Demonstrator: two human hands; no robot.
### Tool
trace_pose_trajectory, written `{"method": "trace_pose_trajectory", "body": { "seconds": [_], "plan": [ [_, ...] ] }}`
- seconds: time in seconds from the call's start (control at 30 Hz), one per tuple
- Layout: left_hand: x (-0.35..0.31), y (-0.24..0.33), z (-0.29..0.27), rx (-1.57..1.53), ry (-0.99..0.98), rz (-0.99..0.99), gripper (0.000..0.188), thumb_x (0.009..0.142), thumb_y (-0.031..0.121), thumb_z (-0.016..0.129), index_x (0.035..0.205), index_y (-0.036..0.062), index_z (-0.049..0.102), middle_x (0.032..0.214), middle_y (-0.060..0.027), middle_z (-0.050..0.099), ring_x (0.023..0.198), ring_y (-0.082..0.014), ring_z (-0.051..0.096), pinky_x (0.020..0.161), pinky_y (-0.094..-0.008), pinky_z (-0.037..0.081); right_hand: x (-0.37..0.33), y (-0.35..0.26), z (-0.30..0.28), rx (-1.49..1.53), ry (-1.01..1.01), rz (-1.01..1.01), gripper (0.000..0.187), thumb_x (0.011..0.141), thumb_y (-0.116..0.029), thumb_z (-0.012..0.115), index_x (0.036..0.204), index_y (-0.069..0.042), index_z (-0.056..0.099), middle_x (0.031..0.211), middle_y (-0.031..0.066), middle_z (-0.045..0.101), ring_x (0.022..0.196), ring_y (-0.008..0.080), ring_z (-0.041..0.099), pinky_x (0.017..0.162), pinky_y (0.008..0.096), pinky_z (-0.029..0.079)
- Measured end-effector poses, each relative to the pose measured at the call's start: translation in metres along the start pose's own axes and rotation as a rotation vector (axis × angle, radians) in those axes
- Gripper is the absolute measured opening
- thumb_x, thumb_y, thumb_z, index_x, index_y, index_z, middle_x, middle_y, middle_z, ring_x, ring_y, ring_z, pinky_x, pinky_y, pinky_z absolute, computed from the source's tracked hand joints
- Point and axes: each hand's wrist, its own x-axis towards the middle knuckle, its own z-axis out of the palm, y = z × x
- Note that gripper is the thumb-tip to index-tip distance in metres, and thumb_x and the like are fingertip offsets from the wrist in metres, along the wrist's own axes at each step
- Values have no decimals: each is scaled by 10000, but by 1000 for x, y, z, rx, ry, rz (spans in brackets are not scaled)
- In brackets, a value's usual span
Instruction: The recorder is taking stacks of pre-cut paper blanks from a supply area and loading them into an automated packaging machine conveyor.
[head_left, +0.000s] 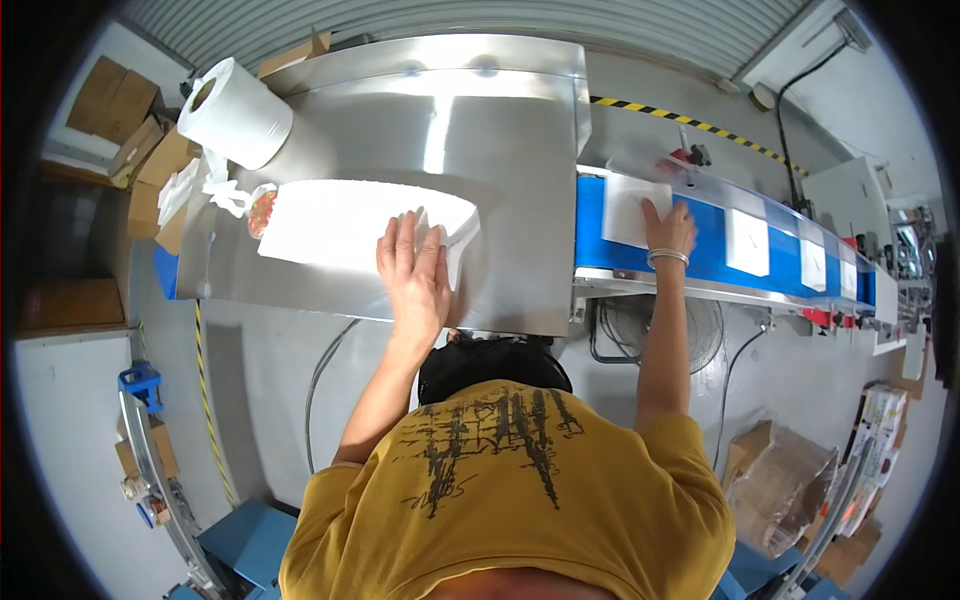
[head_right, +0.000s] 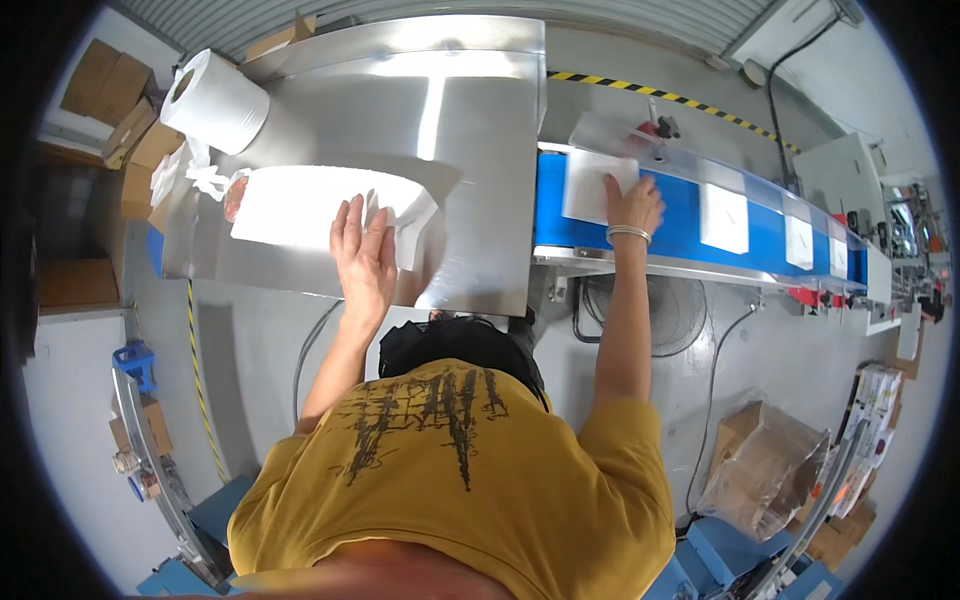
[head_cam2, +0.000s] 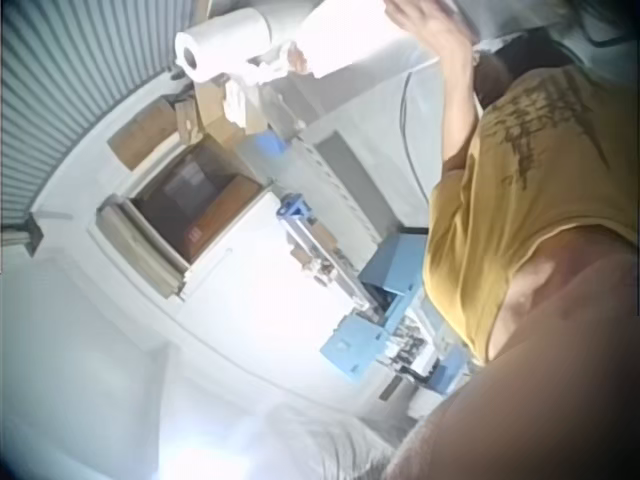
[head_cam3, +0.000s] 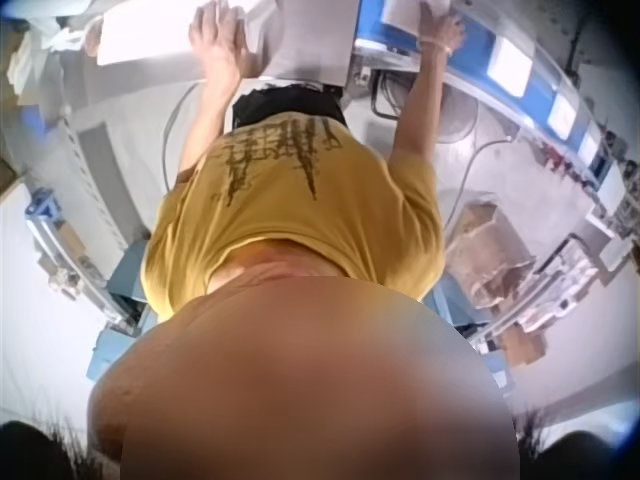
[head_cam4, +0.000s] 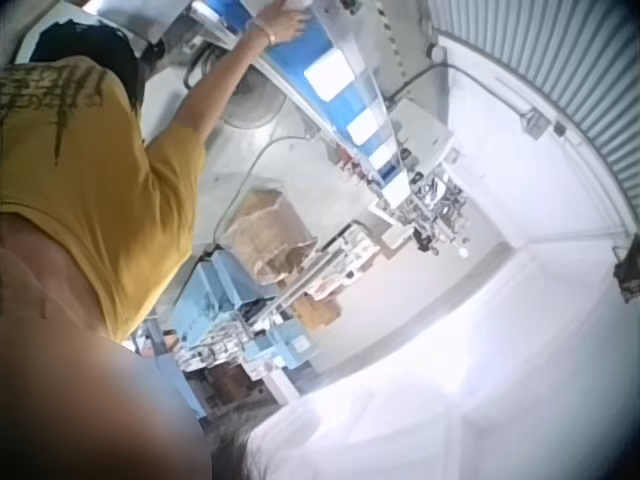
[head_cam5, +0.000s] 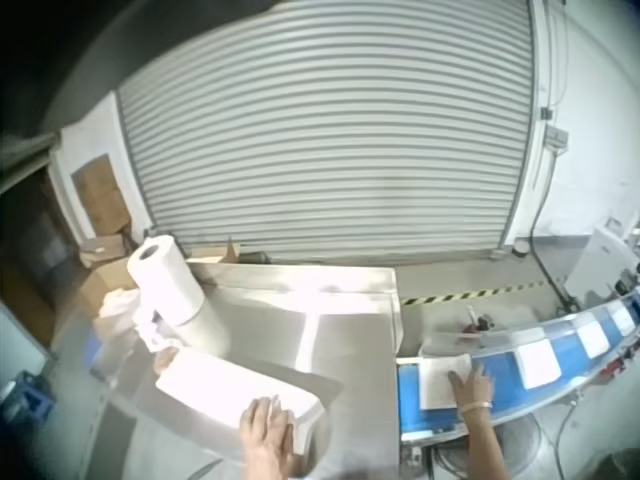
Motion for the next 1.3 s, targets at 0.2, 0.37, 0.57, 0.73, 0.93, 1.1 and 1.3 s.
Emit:
{"method": "trace_pose_trajectory", "body": {
  "seconds": [0.2, 0.37, 0.57, 0.73, 0.93, 1.1, 1.3],
  "plan": [
    [3, -3, -9, 12, -119, 73, 242, 810, 56, 645, 1050, 76, 675, 1392, -171, 428, 1322, -409, 313, 1062, -507, 257, -53, -117, -20, 579, -577, -799, 705, 688, -297, 791, 1270, -37, 489, 1335, 186, 455, 1224, 354, 424, 1005, 457, 357],
    [7, -3, -17, -14, -92, -19, 304, 801, 141, 674, 1090, 49, 649, 1442, -190, 343, 1348, -422, 248, 1062, -540, 221, -77, -130, 29, 910, -916, -549, 560, 825, -310, 707, 1250, -26, 478, 1253, 167, 522, 1178, 298, 488, 999, 378, 382],
    [1, -15, -13, 20, -39, -11, 318, 797, 29, 648, 1115, 30, 636, 1334, -185, 479, 1263, -404, 396, 1036, -561, 276, -15, 23, 80, 291, -284, -304, 467, 848, -418, 633, 1074, -15, 562, 977, 204, 634, 833, 348, 605, 785, 428, 464],
    [-2, -17, -8, 12, -5, 6, 287, 786, 25, 655, 1068, 72, 675, 1358, -160, 462, 1280, -399, 380, 1053, -560, 251, -11, -19, -8, 67, -15, -189, 529, 748, -383, 725, 1126, -53, 557, 1044, 173, 617, 936, 345, 590, 836, 448, 446],
    [4, -13, -20, -62, -142, -1, 311, 793, 51, 652, 1097, 114, 659, 1423, -152, 404, 1360, -385, 273, 1091, -543, 182, -82, -163, -25, 680, -925, -619, 581, 745, -258, 751, 1250, -83, 525, 1382, 135, 433, 1319, 315, 356, 1049, 452, 322],
    [7, -21, -25, -17, -90, -72, 332, 824, 117, 650, 1149, 57, 624, 1435, -217, 352, 1349, -418, 272, 1075, -539, 224, -82, -129, 12, 881, -785, -521, 492, 814, -304, 710, 1192, -39, 539, 1272, 130, 499, 1162, 223, 451, 940, 393, 397],
    [2, -34, -17, 3, -66, 14, 278, 837, 57, 623, 1114, 39, 643, 1370, -203, 437, 1298, -420, 347, 1054, -499, 292, -12, -19, -1, 508, -427, 175, 348, 832, -345, 698, 946, -21, 641, 899, 135, 680, 798, 229, 641, 723, 337, 491]
  ]
}}
